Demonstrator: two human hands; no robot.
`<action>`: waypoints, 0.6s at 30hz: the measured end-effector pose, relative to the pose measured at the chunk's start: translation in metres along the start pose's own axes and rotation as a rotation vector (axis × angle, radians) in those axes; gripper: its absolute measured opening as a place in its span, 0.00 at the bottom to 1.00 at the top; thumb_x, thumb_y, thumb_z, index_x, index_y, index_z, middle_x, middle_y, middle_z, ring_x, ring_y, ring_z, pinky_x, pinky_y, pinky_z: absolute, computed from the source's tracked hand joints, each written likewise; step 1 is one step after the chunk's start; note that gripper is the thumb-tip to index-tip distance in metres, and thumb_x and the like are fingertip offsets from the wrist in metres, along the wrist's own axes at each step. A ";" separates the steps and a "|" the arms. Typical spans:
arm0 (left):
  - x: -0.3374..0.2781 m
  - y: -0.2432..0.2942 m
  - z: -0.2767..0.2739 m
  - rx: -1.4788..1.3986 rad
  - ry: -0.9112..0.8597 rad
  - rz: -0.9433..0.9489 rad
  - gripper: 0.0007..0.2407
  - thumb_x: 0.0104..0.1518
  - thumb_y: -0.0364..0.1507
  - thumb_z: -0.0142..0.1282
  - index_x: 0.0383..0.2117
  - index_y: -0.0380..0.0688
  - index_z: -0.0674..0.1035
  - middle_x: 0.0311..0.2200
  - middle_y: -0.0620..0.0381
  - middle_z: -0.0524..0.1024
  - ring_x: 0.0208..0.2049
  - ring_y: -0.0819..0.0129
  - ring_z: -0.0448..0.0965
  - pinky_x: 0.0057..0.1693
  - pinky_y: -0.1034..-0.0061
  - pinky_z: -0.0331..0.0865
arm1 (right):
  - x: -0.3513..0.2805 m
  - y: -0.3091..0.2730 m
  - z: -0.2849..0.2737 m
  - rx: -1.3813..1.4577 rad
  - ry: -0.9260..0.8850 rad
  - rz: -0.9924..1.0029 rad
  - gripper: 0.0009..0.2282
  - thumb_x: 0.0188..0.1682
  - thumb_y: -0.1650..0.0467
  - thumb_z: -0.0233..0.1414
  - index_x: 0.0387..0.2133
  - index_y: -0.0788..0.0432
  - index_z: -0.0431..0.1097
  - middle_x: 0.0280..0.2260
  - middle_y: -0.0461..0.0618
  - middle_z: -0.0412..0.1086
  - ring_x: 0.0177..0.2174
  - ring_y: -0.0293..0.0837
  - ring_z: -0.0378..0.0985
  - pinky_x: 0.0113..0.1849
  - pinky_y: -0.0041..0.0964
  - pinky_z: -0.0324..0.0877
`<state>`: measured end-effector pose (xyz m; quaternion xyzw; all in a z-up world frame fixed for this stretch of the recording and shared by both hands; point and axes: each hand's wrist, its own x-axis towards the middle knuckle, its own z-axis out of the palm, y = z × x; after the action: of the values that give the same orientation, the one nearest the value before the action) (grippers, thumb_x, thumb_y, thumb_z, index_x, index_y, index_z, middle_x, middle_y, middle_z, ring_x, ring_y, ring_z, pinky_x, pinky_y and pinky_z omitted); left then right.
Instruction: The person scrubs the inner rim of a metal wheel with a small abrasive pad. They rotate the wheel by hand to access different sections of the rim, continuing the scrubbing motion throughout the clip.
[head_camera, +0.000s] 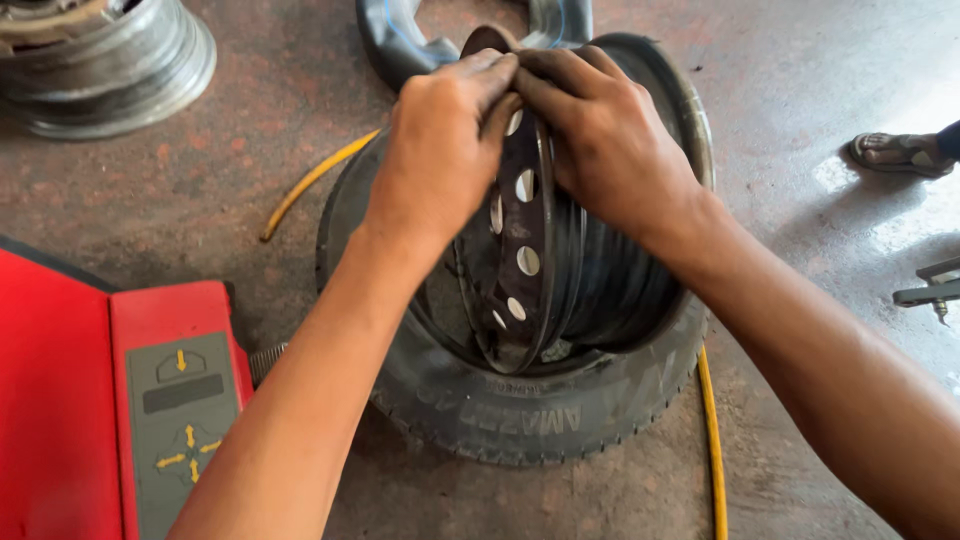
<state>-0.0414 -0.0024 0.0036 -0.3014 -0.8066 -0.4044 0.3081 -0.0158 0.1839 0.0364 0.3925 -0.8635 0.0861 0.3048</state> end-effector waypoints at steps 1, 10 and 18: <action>0.001 0.000 0.001 -0.006 0.015 -0.003 0.12 0.65 0.24 0.56 0.52 0.33 0.80 0.52 0.37 0.78 0.56 0.46 0.80 0.64 0.63 0.73 | 0.007 0.005 0.002 0.038 0.006 0.005 0.19 0.48 0.83 0.55 0.54 0.69 0.72 0.56 0.60 0.69 0.54 0.61 0.74 0.56 0.49 0.73; -0.078 0.061 0.022 -0.088 0.165 -0.320 0.12 0.68 0.29 0.50 0.51 0.34 0.79 0.51 0.39 0.79 0.54 0.46 0.80 0.62 0.58 0.71 | -0.037 -0.042 -0.008 0.215 0.100 0.283 0.13 0.56 0.74 0.55 0.53 0.67 0.73 0.48 0.62 0.69 0.48 0.54 0.75 0.51 0.43 0.74; -0.107 0.081 0.056 -0.148 0.149 -0.283 0.16 0.72 0.31 0.38 0.58 0.34 0.71 0.55 0.42 0.72 0.56 0.47 0.73 0.63 0.55 0.64 | -0.051 -0.076 -0.003 0.377 0.245 0.493 0.18 0.54 0.77 0.57 0.58 0.65 0.70 0.45 0.58 0.70 0.39 0.46 0.78 0.41 0.36 0.75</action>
<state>0.0713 0.0584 -0.0651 -0.1761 -0.7840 -0.5231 0.2840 0.0666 0.1656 0.0016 0.2082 -0.8581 0.3622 0.2985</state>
